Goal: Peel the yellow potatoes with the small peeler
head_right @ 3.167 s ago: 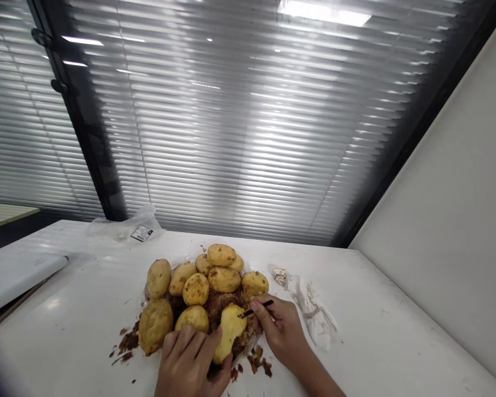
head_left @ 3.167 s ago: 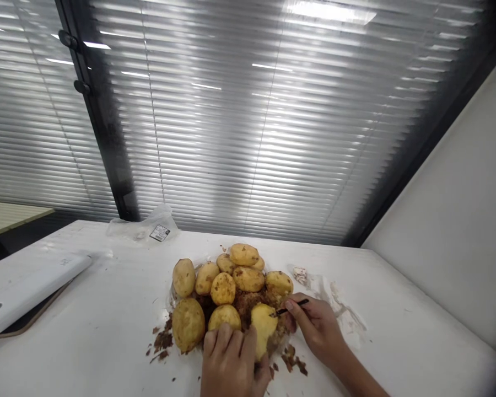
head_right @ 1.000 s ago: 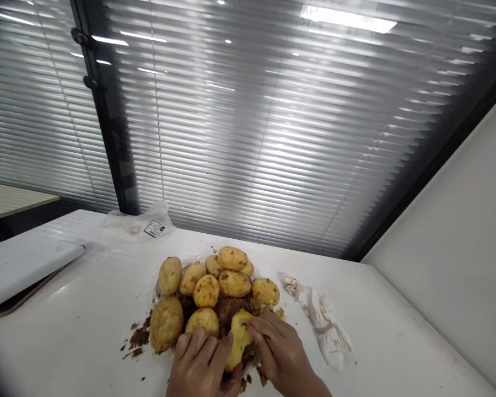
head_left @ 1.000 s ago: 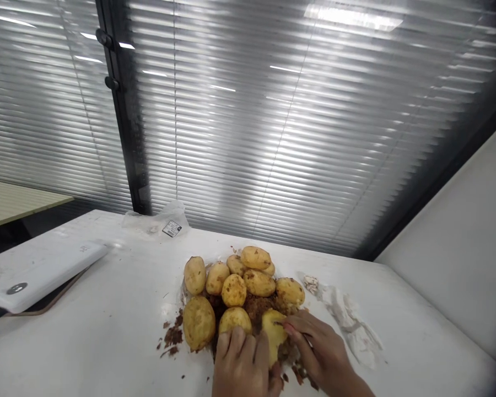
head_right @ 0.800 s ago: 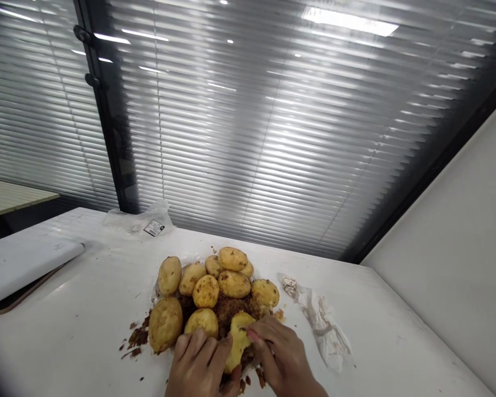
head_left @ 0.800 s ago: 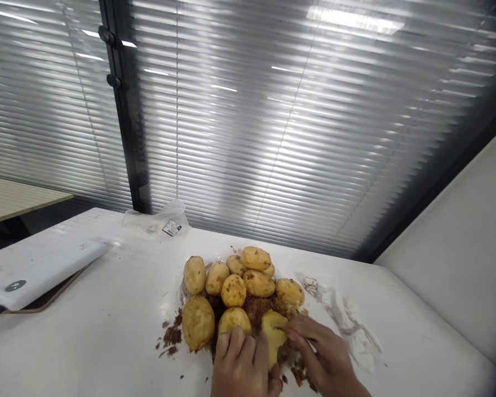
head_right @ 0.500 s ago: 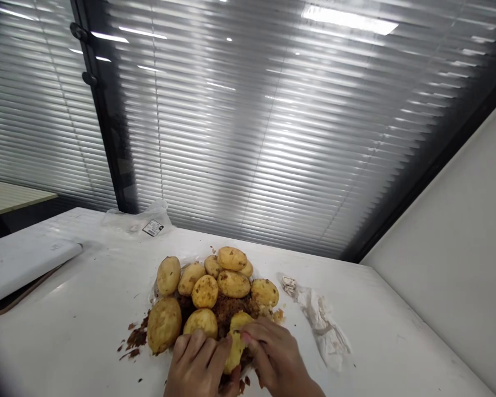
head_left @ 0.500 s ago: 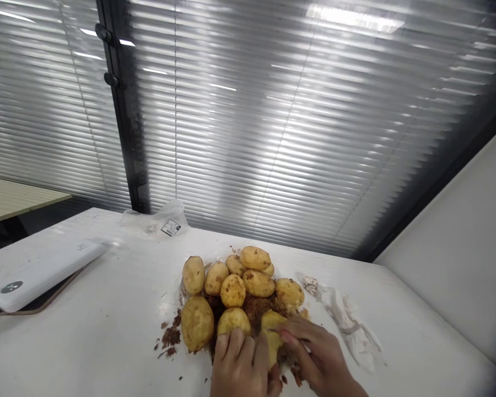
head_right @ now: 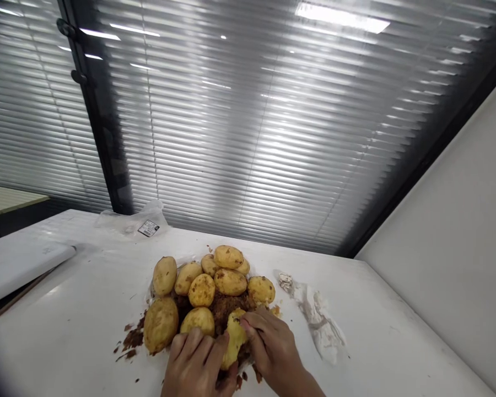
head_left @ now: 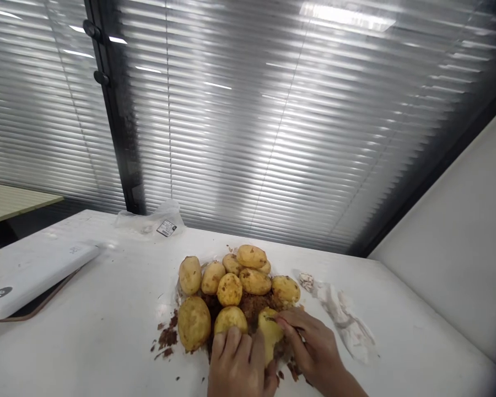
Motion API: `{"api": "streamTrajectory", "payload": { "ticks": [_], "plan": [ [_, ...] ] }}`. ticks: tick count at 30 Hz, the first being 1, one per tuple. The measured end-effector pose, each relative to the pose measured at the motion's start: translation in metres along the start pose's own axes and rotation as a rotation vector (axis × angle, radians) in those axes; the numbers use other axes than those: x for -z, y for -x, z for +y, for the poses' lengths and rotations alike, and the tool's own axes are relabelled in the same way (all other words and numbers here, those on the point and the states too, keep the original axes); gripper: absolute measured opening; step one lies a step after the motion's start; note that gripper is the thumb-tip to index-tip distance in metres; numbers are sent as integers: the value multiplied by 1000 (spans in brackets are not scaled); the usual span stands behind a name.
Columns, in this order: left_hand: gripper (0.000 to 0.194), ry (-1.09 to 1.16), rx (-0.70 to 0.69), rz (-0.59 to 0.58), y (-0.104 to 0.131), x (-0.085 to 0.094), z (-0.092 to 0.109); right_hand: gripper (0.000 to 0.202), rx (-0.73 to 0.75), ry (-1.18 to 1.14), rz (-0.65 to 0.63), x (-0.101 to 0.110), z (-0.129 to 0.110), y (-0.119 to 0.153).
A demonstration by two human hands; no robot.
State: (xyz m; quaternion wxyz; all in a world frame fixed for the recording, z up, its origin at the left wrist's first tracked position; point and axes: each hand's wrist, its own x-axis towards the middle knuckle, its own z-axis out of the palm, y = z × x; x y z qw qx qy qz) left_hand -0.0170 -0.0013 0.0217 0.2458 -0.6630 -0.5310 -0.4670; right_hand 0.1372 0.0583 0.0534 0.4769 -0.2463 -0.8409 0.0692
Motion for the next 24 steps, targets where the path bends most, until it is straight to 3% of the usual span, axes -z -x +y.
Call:
{"api": "streamTrajectory", "payload": {
  "ticks": [4,8,13,17,21,24],
  "plan": [
    [29,4,-9,17,-2,-1,1,16,-12,-3,-30,2,0,0],
    [36,4,26,76,-2,-2,1,14,5,73,60,3,1,-1],
    [26,-6,-12,22,0,-3,1,17,-19,10,10,4,-1,-5],
    [36,-4,40,105,2,-8,2,15,3,44,87,5,-3,-7],
    [35,-1,4,49,0,-5,2,18,9,29,28,7,-3,-8],
    [37,-8,13,60,-1,-3,2,15,13,89,98,9,-3,-8]
  ]
}}
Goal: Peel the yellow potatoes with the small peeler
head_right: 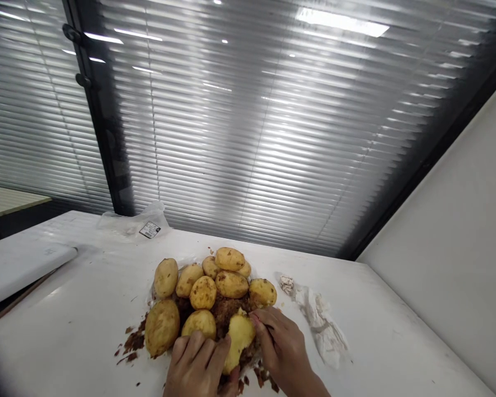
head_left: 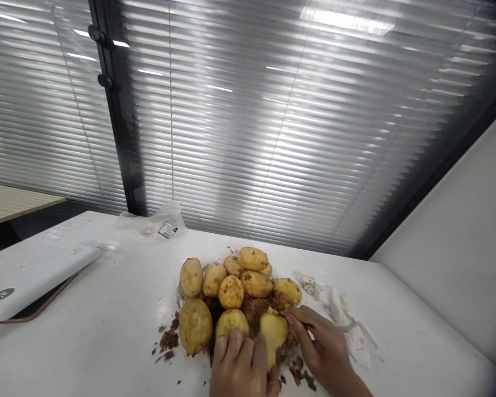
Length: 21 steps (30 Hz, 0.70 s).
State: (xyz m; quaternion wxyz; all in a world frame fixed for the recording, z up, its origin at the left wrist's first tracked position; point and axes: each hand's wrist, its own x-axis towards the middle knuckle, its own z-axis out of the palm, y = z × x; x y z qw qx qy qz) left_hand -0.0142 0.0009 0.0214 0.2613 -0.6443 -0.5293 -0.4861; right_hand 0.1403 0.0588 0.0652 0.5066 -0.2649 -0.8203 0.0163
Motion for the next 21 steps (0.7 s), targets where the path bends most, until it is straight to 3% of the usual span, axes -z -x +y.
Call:
{"api": "streamTrajectory", "payload": {
  "ticks": [5,10,14,18,21],
  "plan": [
    [38,5,-7,-7,0,-1,0,17,9,-73,-103,1,-1,1],
    [40,-9,-6,6,-4,2,0,13,27,-17,-31,1,0,2],
    [38,-1,-25,-28,-2,2,-1,17,7,-74,-97,2,1,0],
    [37,-7,-13,-17,0,1,-1,14,4,-23,-10,3,1,0],
    [33,-2,-21,-33,0,0,-2,17,-11,-70,-80,3,0,0]
  ]
}}
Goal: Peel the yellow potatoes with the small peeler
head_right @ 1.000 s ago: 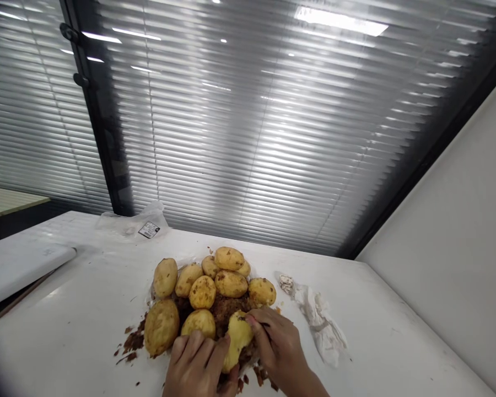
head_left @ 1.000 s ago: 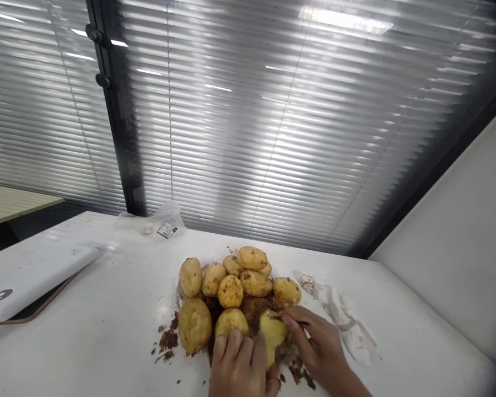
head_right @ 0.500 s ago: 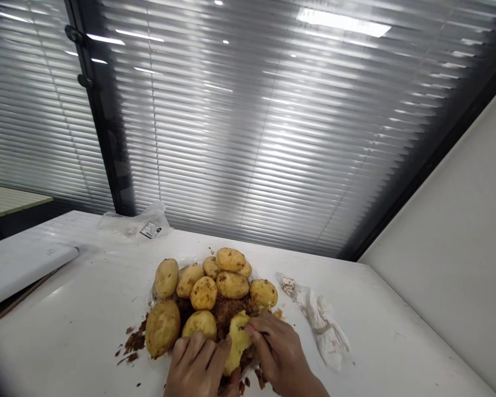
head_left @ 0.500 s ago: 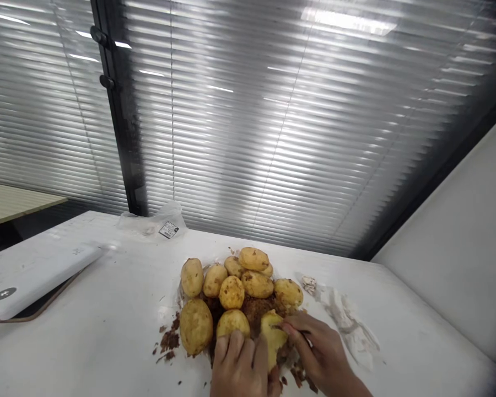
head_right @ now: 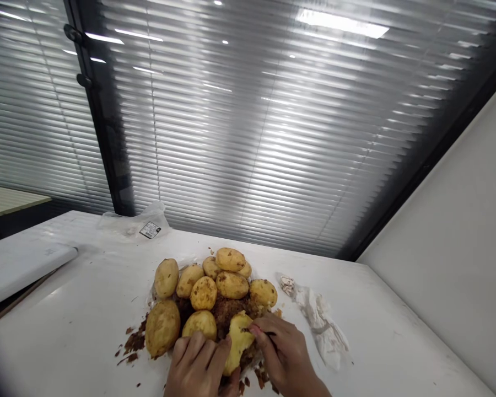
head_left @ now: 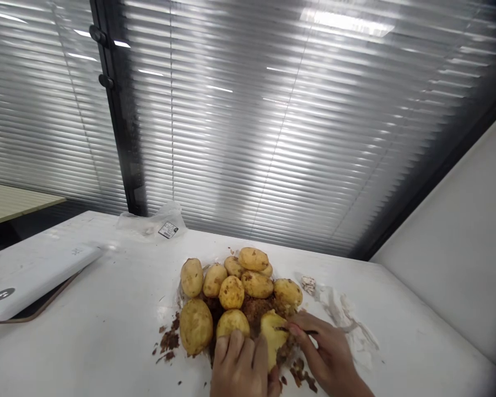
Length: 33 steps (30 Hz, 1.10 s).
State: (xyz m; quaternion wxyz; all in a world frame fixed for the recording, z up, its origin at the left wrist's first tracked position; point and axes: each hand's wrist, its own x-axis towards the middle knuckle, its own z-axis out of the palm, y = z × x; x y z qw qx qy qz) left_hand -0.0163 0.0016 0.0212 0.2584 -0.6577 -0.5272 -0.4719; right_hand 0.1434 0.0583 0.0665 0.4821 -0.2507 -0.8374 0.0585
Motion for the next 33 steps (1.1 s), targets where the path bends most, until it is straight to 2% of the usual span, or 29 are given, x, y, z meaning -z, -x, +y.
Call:
{"api": "streamTrajectory", "payload": {
  "ticks": [2,6,10,14,18,23,28,33],
  "plan": [
    [33,0,-4,4,0,0,-1,17,12,-10,-23,0,0,0],
    [34,-5,4,18,0,0,0,16,34,43,30,1,0,0],
    [29,5,2,0,1,1,1,17,5,1,-49,2,2,2],
    [29,-7,5,3,0,1,0,15,19,9,0,3,5,4],
    [29,-9,-6,3,0,1,0,15,14,-39,-79,4,4,3],
    [30,-10,0,2,1,2,-1,16,50,15,-43,6,4,2],
    [34,-9,-10,9,1,0,0,15,54,-20,-128,8,4,4],
    [37,12,22,51,2,-1,1,17,73,8,-95,9,3,5]
  ]
}}
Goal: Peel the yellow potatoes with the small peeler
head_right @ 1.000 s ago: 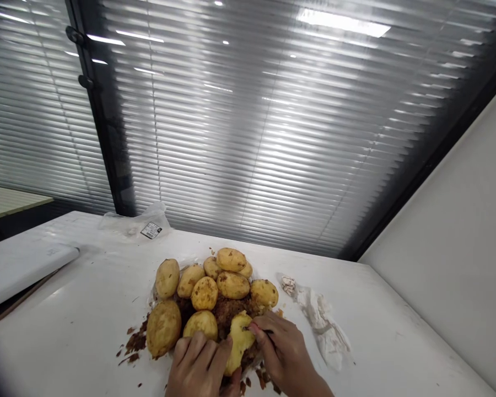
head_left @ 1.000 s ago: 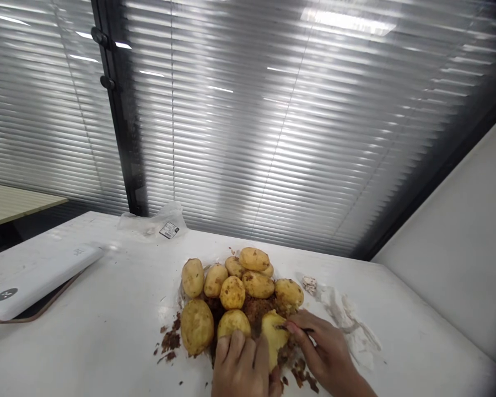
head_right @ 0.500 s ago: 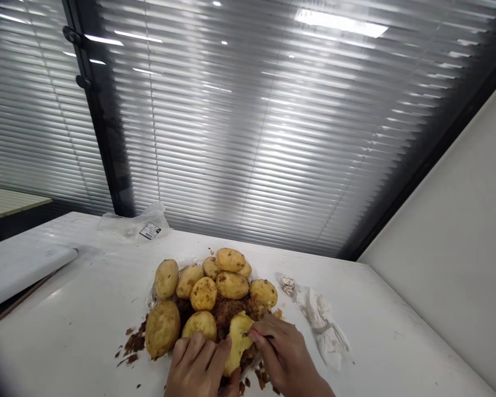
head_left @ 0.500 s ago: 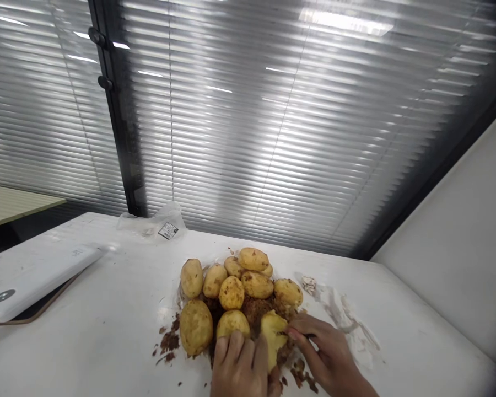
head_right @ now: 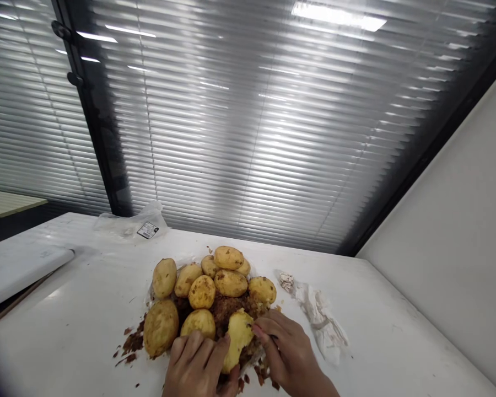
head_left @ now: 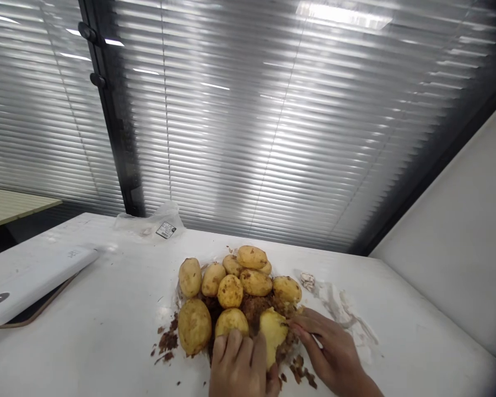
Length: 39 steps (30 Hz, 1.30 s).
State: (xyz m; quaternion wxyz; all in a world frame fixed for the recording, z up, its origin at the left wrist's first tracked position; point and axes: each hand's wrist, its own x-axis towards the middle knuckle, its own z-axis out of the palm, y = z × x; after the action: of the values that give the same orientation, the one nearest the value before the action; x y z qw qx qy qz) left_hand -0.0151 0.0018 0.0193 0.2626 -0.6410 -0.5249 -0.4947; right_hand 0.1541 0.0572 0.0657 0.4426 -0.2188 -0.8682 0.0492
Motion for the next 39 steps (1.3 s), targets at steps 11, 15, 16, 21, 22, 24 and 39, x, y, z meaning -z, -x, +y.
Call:
{"api": "streamTrajectory", "payload": {
  "ticks": [11,15,16,21,22,24,39],
  "plan": [
    [33,-4,-24,-46,-2,4,0,17,-41,-57,-27,1,1,0],
    [32,-5,-21,-52,0,2,-1,16,-52,-17,-27,2,2,2],
    [33,-3,-6,-32,1,0,-1,17,-50,4,7,3,2,2],
    [34,8,29,15,5,-4,0,16,-93,-86,-63,6,2,1],
    [32,6,16,-12,4,-4,0,16,-91,-87,-74,6,2,1],
    [31,5,5,-35,2,-2,0,16,-76,-52,-34,6,2,1],
    [33,23,49,11,8,-7,2,14,-88,-89,-53,8,-1,0]
  ]
}}
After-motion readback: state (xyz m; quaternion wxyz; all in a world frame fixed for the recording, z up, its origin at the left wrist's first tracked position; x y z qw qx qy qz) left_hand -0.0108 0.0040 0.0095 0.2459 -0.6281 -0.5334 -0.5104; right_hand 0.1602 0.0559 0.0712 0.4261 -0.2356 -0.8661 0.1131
